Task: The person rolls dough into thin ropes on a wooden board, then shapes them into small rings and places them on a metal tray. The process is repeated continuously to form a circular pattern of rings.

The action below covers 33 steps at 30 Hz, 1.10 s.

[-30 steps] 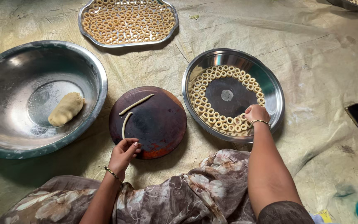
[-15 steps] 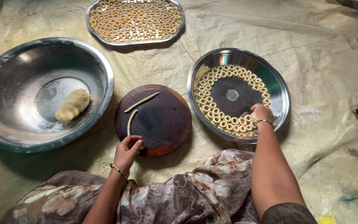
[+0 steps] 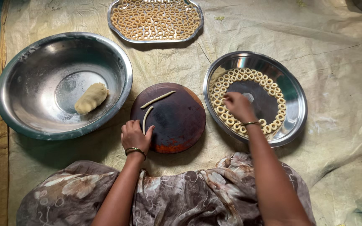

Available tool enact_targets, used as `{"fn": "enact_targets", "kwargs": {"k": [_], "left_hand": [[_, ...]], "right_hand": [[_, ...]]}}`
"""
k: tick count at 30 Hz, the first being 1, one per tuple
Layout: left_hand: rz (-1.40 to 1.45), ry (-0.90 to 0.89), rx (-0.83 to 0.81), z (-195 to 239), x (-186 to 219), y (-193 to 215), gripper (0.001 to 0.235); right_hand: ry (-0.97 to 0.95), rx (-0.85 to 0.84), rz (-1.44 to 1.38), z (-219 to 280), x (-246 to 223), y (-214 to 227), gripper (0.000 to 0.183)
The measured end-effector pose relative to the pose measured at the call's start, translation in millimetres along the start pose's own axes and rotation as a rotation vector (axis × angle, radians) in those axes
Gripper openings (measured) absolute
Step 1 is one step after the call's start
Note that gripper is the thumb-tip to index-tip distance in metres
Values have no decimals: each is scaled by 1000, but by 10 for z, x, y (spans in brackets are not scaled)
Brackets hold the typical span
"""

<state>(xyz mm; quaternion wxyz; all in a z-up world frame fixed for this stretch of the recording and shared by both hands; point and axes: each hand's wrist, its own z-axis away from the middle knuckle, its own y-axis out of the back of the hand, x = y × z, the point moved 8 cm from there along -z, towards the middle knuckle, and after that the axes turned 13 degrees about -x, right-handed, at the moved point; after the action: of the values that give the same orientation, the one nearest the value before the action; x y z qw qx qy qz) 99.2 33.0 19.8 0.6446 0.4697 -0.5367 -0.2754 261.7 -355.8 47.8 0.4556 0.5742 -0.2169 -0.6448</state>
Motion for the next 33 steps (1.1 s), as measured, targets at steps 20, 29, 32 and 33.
{"fn": "enact_targets", "kwargs": {"k": [20,29,32,33], "left_hand": [[1639,38,-885,214,239,-317,16],[1466,-101,-823,183,282,-122,27],[1351,-49,-872,182,275,-278,29],[1324,-43,-884,187,273,-328,30]], "right_hand": [[525,-559,-391,626,-1651,-1321,67],[333,-540,-614,537,-1440,-1287,31],[348,-530,-654,567,-1491,-1234,28],[345,-520,-643,576,-1500,-1220,27]]}}
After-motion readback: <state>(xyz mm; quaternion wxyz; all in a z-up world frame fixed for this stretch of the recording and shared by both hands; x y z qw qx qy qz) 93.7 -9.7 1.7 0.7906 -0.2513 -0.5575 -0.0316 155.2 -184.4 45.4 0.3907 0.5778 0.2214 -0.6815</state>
